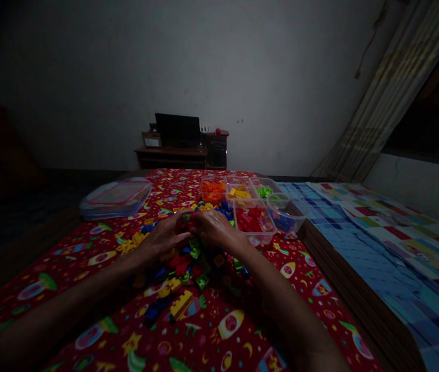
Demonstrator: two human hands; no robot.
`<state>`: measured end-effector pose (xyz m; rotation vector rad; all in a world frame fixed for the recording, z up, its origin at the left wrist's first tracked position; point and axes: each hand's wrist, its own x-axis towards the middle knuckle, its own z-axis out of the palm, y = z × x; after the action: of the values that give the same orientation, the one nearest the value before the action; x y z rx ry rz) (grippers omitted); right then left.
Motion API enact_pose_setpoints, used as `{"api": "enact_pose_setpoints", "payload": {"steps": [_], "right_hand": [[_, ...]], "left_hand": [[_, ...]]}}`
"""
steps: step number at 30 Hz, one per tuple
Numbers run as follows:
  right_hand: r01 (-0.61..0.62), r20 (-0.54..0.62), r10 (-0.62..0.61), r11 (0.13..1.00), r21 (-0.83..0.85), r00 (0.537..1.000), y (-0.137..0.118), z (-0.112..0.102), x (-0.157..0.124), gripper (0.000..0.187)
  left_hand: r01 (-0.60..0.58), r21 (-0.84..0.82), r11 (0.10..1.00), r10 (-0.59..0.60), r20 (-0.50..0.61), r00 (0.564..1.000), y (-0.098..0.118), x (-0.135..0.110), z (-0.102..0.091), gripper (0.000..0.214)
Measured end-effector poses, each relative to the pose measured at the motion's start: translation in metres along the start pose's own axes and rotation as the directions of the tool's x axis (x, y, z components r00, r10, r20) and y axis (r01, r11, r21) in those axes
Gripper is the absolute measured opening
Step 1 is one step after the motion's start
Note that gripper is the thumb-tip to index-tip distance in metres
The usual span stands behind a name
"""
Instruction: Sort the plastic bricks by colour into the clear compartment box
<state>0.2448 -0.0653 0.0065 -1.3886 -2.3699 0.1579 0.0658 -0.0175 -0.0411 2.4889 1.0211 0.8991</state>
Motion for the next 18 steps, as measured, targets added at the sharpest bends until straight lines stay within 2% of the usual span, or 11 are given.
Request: {"api": "enact_pose_setpoints", "payload": {"steps": [4,10,13,18], "right_hand": [[-0.041,-0.065,0.041,0.999,0.005,0.997,0.011,-0.010,0.000,0.011],[-0.088,-0.157,0.084,0.996,-0.015,0.984,0.036,-0.026,-0.003,0.013],[-0.142,-0.212,0.136,0.990,-0.015,0.968,0.047,-0.034,-0.006,0.013],[-0.291,-0.297,0.254,0.953,-0.086,0.921,0.067,-0.048,-0.012,0.014]], "left_hand": [[-0.104,0.065,0.992,0.100,0.058,0.993,0.001,0.002,-0.017,0.034],[-0.192,0.119,0.974,0.149,0.302,0.942,-0.006,-0.003,-0.055,0.036],[-0.235,0.159,0.959,0.173,0.329,0.928,-0.014,-0.007,-0.055,0.035],[-0.334,0.208,0.919,0.243,0.369,0.897,-0.017,-0.008,-0.039,0.025]]}}
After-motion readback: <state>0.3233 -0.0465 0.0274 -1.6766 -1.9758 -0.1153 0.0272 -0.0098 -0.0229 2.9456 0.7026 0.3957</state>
